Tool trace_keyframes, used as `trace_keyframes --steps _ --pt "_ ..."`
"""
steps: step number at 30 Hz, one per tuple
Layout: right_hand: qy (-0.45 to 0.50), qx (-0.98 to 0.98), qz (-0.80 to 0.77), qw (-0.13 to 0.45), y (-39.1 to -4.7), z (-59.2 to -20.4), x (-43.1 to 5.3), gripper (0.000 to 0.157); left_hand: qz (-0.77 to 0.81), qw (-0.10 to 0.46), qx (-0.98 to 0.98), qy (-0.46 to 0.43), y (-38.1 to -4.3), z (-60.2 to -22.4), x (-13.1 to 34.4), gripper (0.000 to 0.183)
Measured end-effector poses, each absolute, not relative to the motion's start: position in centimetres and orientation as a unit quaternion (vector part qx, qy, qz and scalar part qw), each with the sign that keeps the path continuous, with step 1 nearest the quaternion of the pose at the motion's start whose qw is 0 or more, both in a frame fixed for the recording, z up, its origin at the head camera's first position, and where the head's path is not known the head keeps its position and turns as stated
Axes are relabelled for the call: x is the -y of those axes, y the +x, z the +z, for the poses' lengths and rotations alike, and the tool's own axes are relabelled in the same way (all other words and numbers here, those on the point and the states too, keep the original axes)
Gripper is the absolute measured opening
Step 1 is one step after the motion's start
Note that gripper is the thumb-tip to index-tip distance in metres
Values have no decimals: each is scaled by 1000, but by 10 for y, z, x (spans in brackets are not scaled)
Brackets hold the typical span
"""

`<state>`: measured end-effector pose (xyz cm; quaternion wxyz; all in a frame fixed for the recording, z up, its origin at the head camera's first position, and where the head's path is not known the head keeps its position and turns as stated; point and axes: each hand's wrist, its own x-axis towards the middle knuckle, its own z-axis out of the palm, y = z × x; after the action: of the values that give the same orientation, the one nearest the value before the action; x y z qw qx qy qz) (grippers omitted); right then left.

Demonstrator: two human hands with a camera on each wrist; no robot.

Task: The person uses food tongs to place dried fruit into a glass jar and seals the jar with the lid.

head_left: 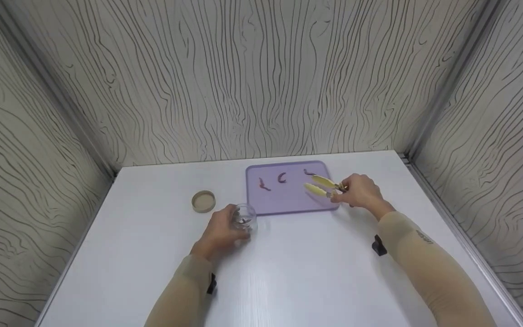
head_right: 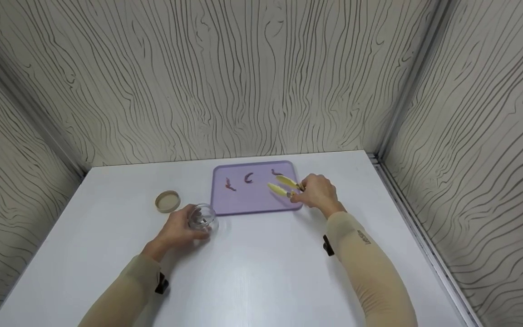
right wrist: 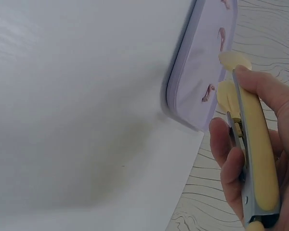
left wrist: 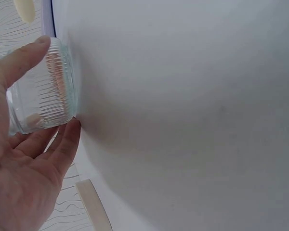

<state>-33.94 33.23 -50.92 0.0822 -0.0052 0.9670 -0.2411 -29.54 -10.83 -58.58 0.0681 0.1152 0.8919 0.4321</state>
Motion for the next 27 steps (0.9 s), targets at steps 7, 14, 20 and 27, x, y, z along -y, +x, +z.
trace_keyframes --steps 7,14,20,27 --pt "27 -966 -239 94 -346 -513 -338 71 427 61 -894 121 -296 -587 109 82" --pt "52 -965 -236 103 -353 -516 -343 73 433 63 -891 120 -296 -588 109 82" --pt "60 -964 -235 106 -359 -514 -345 73 436 62 -890 121 -297 -590 109 83" --pt "56 -965 -234 104 -366 -516 -345 72 430 59 -892 123 -296 -588 109 84"
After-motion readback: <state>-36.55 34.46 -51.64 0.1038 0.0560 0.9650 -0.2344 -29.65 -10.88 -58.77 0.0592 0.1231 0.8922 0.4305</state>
